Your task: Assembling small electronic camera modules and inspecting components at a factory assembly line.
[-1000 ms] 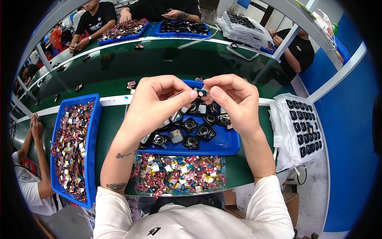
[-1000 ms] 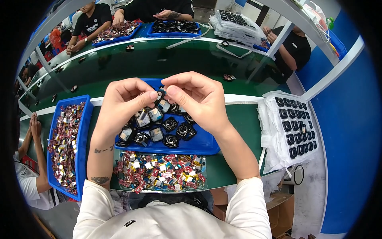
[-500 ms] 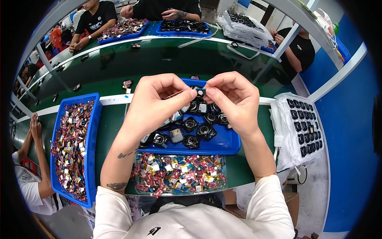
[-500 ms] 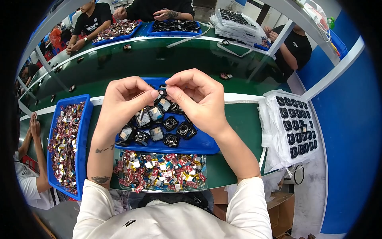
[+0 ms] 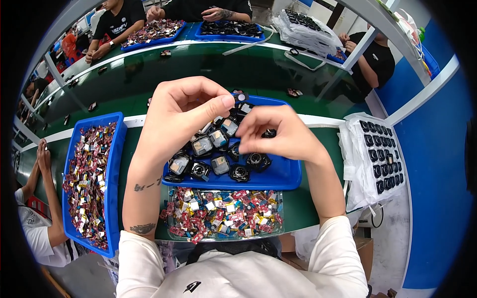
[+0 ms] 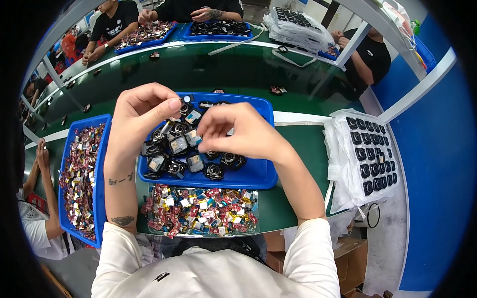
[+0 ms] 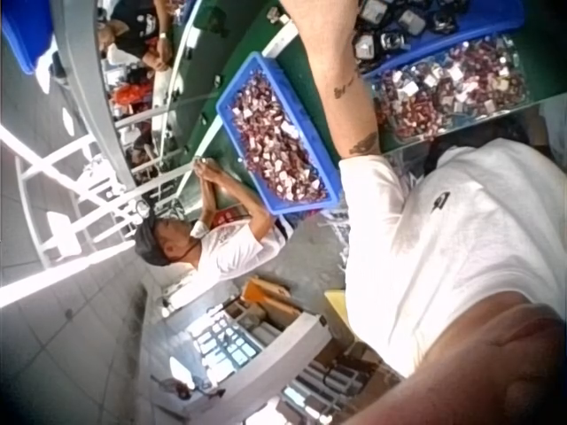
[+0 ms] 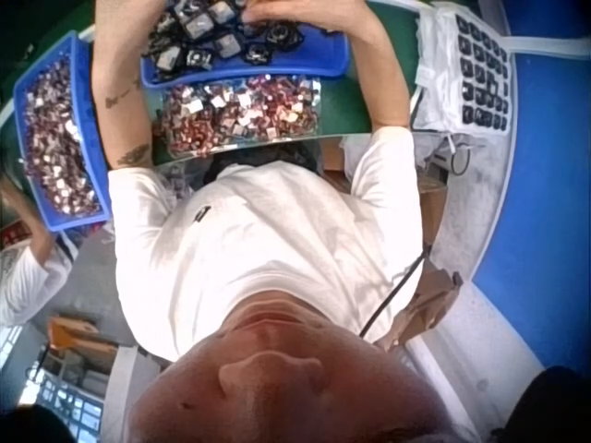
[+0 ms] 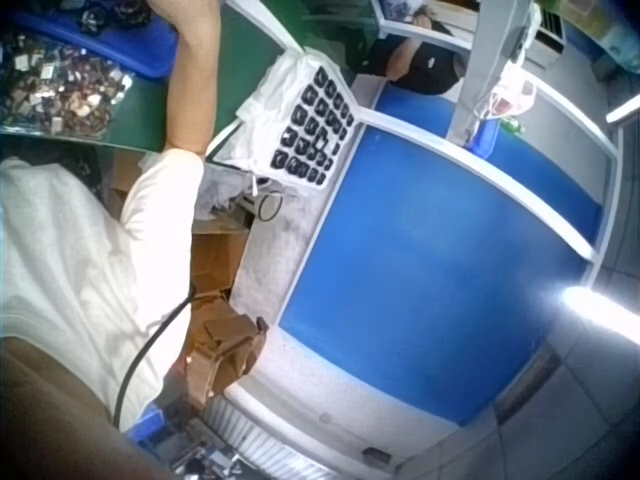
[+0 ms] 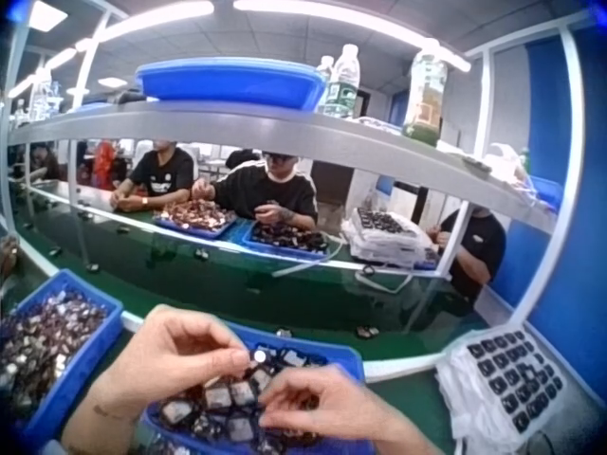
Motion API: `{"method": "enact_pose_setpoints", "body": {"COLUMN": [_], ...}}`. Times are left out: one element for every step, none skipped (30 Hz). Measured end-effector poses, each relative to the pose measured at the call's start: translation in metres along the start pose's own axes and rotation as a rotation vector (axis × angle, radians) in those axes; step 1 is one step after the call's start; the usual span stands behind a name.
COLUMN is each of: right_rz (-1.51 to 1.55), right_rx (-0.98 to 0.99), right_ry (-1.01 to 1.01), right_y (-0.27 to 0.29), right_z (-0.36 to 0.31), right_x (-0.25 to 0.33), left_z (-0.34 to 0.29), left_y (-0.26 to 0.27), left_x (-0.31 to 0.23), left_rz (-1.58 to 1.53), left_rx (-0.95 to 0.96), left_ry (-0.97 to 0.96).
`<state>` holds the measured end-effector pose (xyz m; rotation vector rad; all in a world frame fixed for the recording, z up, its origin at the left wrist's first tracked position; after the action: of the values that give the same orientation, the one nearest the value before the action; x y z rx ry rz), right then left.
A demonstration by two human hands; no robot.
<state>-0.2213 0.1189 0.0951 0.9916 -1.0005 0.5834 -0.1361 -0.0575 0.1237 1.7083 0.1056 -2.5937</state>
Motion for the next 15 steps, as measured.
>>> {"method": "enact_pose_setpoints", "body": {"right_rz": [-0.107,-0.213,-0.187,-0.187,-0.253,-0.318,-0.361,-0.36,-0.399,-0.438,-0.439,-0.384,-0.329,-0.327,-0.246], "right_rx": [0.119,0.239,0.282,0.283,0.289,0.298,0.252,0.257,0.267,0.276,0.279,0.275,0.271,0.275,0.272], "right_ry": [0.026,0.052,0.056,0.052,0.049,0.052,0.122,0.123,0.149,0.176,0.176,0.129,0.082,0.083,0.008], "right_y": [-0.004,-0.009,-0.015,-0.016,-0.017,-0.018,-0.02,-0.021,-0.021,-0.021,-0.02,-0.02,-0.02,-0.021,-0.021], "right_z": [0.0,0.001,0.001,0.002,0.003,0.005,0.006,0.006,0.007,0.007,0.007,0.007,0.008,0.009,0.008], "right_x": [-0.001,-0.004,-0.009,-0.009,-0.008,-0.006,-0.006,-0.011,-0.016,-0.018,-0.018,-0.015,-0.012,-0.009,-0.006], "left_z": [0.001,0.001,0.001,0.002,0.002,0.002,0.001,0.0,0.001,0.0,0.0,0.0,-0.001,-0.001,-0.002], "left_y": [0.0,0.001,0.001,0.0,-0.001,-0.002,-0.002,-0.002,-0.002,-0.002,-0.002,-0.002,-0.001,-0.001,-0.001], "left_x": [0.0,0.0,0.0,0.001,0.0,-0.001,-0.001,-0.002,-0.002,-0.002,-0.003,-0.003,-0.003,-0.003,-0.004], "left_rz": [0.004,0.009,0.042,0.038,0.021,0.008,0.009,0.009,0.009,0.009,0.012,0.017,0.018,0.017,0.014], "left_rx": [0.0,-0.001,-0.003,-0.003,0.01,0.02,0.014,0.018,0.023,0.02,0.023,0.024,0.02,0.016,0.015], "left_ry": [0.002,0.003,0.014,0.016,0.011,0.006,0.007,0.002,-0.004,-0.004,-0.004,-0.002,-0.001,0.004,0.008]}}
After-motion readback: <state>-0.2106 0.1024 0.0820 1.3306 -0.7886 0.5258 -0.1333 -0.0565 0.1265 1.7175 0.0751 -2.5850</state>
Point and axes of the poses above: each hand's wrist, its own z-axis towards the middle knuckle, its own y-axis out of the back of the hand, x = y × z, the point moved 2 cm from there along z, towards the middle knuckle, and after that the axes turned 4 degrees about -z, right-handed, at the moved point
